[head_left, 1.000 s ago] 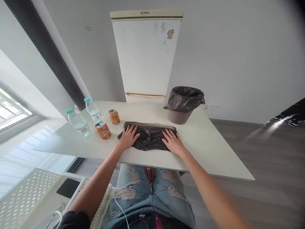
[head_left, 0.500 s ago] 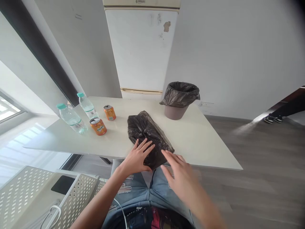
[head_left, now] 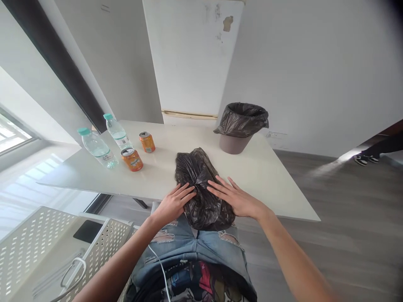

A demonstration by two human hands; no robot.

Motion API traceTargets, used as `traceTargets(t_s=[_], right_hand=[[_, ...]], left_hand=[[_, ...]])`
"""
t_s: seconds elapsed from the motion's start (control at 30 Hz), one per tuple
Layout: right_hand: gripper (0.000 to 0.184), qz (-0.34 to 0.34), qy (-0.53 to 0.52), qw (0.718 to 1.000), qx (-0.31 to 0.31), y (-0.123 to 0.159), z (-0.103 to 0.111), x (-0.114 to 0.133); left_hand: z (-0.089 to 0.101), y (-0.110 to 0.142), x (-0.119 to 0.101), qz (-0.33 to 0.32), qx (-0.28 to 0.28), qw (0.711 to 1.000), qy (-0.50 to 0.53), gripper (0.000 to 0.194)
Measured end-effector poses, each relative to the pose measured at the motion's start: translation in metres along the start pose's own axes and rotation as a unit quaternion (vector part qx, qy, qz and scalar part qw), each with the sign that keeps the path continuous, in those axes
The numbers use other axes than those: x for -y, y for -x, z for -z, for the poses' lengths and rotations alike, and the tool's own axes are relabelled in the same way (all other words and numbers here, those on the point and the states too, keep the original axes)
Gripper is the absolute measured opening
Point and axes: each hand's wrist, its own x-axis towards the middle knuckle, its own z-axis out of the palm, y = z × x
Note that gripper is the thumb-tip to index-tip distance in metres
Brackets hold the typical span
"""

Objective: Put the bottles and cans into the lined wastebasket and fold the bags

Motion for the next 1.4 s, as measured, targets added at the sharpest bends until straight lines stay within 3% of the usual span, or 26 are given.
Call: traceTargets(t_s=[0.1, 0.23, 0.3, 0.4, 0.47, 0.53, 0.63, 0.67, 0.73, 0.83, 0.97, 1.07, 1.13, 1.23, 1.33, 1.4], right_hand=[[0.118, 0.018, 0.017, 0.999, -0.039, 0.002, -0.016, 0.004], [0.091, 0.029, 0.015, 0.990, -0.140, 0.002, -0.031, 0.010], [0.078, 0.053, -0.029, 0.981, -0.186, -0.007, -0.033, 0.016], [0.051, 0.062, -0.176, 0.946, -0.263, -0.026, -0.035, 0.024], [0.030, -0.014, -0.312, 0.890, -0.333, -0.038, -0.038, 0.027], [0.018, -0.140, -0.436, 0.803, -0.381, -0.048, -0.041, 0.027], [0.022, -0.292, -0.544, 0.676, -0.402, -0.057, -0.039, 0.022], [0.025, -0.319, -0.557, 0.649, -0.410, -0.058, -0.037, 0.020], [0.041, -0.344, -0.558, 0.622, -0.428, -0.060, -0.033, 0.015], [0.054, -0.330, -0.551, 0.631, -0.435, -0.064, -0.027, 0.009], [0.042, -0.375, -0.549, 0.609, -0.433, -0.077, -0.027, -0.004], [0.037, -0.452, -0.495, 0.637, -0.381, -0.085, -0.030, -0.019], [0.039, -0.474, -0.468, 0.656, -0.355, -0.088, -0.033, -0.029], [0.049, -0.485, -0.446, 0.668, -0.346, -0.089, -0.034, -0.036], [0.061, -0.494, -0.412, 0.694, -0.324, -0.088, -0.033, -0.032], [0.072, -0.488, -0.381, 0.709, -0.339, -0.087, -0.030, -0.023]], left_hand=[[0.007, 0.006, -0.003, 0.014, -0.028, 0.993, 0.111, 0.082], [0.024, 0.011, -0.006, 0.051, -0.027, 0.964, 0.259, 0.085], [0.031, 0.009, -0.006, 0.074, -0.037, 0.947, 0.309, 0.085], [0.040, 0.001, -0.001, 0.109, -0.066, 0.923, 0.364, 0.067], [0.045, -0.010, 0.006, 0.137, -0.068, 0.911, 0.383, 0.048], [0.047, -0.024, 0.013, 0.173, -0.073, 0.900, 0.393, 0.032], [0.042, -0.047, 0.024, 0.248, -0.106, 0.877, 0.397, 0.042], [0.039, -0.054, 0.026, 0.275, -0.116, 0.871, 0.391, 0.046], [0.032, -0.066, 0.028, 0.315, -0.127, 0.865, 0.369, 0.043], [0.026, -0.077, 0.026, 0.355, -0.142, 0.865, 0.326, 0.030], [0.027, -0.088, 0.023, 0.398, -0.154, 0.858, 0.285, 0.021], [0.030, -0.094, 0.018, 0.420, -0.192, 0.856, 0.235, 0.008], [0.030, -0.097, 0.010, 0.414, -0.256, 0.860, 0.153, 0.011], [0.027, -0.097, -0.002, 0.306, -0.323, 0.894, 0.047, 0.014], [0.024, -0.101, -0.002, 0.180, -0.273, 0.944, 0.045, 0.012], [0.025, -0.112, 0.006, 0.148, -0.224, 0.962, 0.055, 0.017]])
